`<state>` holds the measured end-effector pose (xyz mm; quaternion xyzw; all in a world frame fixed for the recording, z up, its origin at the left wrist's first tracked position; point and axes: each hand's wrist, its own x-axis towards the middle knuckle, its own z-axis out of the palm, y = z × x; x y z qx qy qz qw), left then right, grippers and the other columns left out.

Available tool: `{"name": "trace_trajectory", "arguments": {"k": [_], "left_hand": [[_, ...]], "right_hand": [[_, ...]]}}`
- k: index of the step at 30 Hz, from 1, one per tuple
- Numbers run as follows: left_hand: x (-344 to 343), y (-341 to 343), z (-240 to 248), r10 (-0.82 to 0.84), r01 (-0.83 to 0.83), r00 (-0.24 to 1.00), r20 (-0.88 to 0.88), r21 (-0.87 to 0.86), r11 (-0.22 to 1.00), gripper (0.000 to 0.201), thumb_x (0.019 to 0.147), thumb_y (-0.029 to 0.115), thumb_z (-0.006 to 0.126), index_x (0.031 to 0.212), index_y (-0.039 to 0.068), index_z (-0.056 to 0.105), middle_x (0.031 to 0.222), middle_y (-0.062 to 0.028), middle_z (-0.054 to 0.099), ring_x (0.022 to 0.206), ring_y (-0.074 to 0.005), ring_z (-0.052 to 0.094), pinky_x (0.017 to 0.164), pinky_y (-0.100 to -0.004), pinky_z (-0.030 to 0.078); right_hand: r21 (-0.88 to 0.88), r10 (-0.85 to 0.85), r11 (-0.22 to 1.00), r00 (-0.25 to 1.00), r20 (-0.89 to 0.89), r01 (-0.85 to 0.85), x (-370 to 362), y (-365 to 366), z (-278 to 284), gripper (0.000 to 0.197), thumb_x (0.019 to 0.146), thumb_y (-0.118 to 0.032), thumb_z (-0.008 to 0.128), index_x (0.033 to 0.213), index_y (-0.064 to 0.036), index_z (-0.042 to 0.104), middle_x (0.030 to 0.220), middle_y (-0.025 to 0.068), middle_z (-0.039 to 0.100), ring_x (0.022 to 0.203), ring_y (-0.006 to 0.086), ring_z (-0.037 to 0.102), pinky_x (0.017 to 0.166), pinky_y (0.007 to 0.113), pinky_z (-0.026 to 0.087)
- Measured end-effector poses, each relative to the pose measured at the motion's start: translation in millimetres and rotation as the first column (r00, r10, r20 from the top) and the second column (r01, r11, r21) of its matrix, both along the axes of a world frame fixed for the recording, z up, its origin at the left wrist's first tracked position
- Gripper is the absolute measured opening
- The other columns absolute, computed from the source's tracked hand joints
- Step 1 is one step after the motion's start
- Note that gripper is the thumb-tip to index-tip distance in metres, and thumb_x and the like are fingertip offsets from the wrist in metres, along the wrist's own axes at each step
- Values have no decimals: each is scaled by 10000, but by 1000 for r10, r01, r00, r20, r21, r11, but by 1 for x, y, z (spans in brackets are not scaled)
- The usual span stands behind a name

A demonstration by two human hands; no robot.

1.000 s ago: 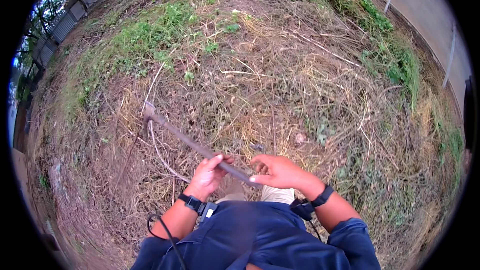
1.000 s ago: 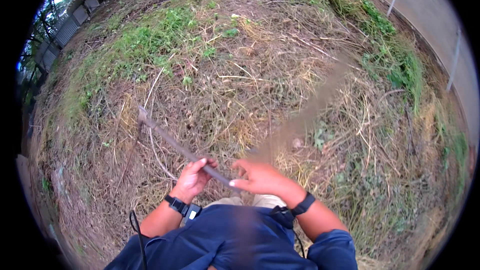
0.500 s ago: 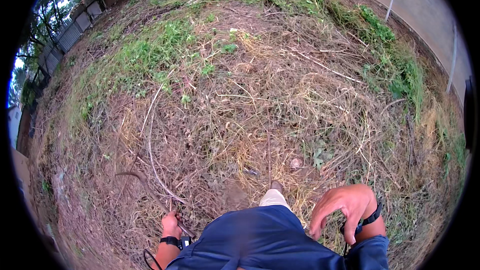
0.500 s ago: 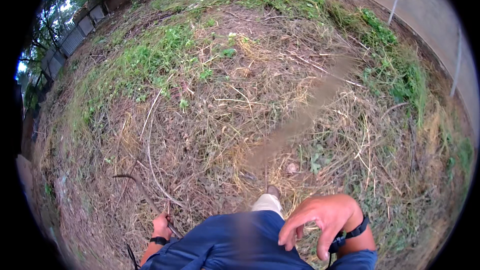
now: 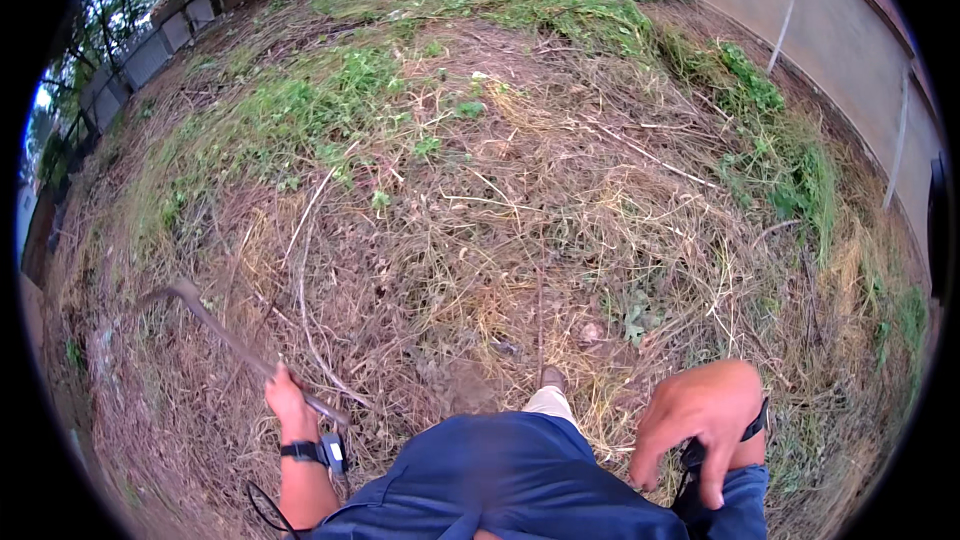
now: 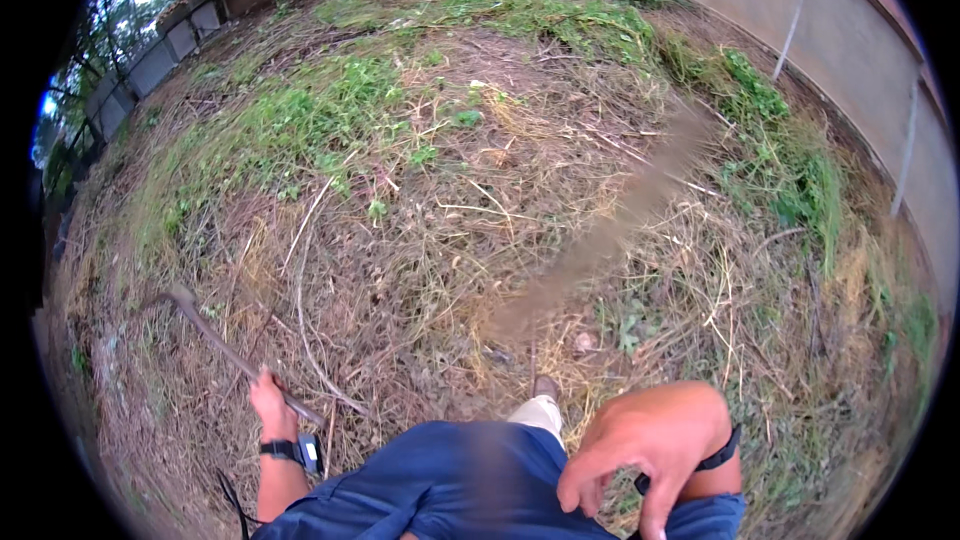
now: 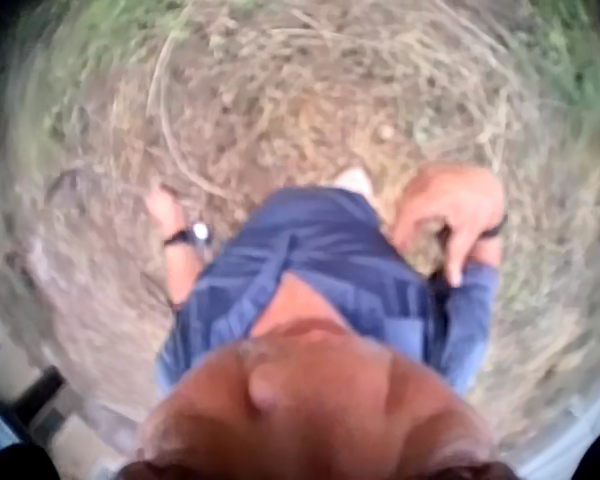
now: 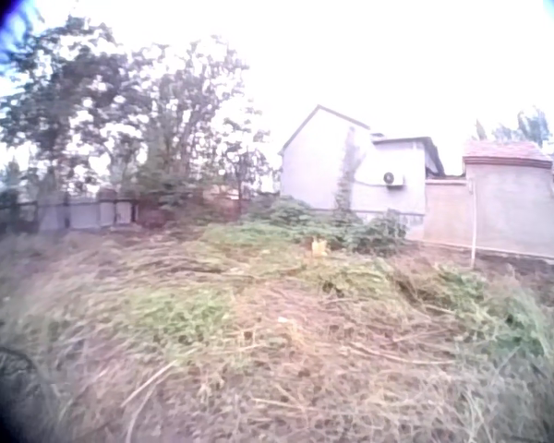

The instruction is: The person uses a scythe to cut grass and vines in a backyard. They move a metal pipe aside and pick up handfuls of the cut vegetation.

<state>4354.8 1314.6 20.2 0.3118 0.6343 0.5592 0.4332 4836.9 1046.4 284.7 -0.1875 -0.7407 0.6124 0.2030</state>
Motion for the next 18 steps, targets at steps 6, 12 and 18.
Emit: {"name": "trace_trajectory", "arguments": {"k": [6,12,18], "left_hand": [[63,30,96,-61,30,986,157,191,981,195,967,235,541,871,96,444,648,16,453,484,-78,428,412,-249,383],[40,19,86,-130,118,989,64,157,980,190,963,251,526,879,108,434,647,15,417,456,-82,383,399,-251,350],[42,7,62,-106,103,993,43,82,991,215,961,257,529,853,105,422,621,8,418,419,-88,378,368,-260,337]], "right_hand": [[457,382,813,923,47,-360,-75,39,64,406,956,-336,508,1035,54,587,908,151,601,804,275,614,602,336,509],[423,668,495,644,374,-759,-95,34,73,372,951,-254,475,814,72,589,900,234,585,826,312,621,599,339,511],[640,308,718,949,60,-273,-76,-16,93,208,831,-42,486,624,-65,485,709,99,532,668,204,541,564,312,455]]}}
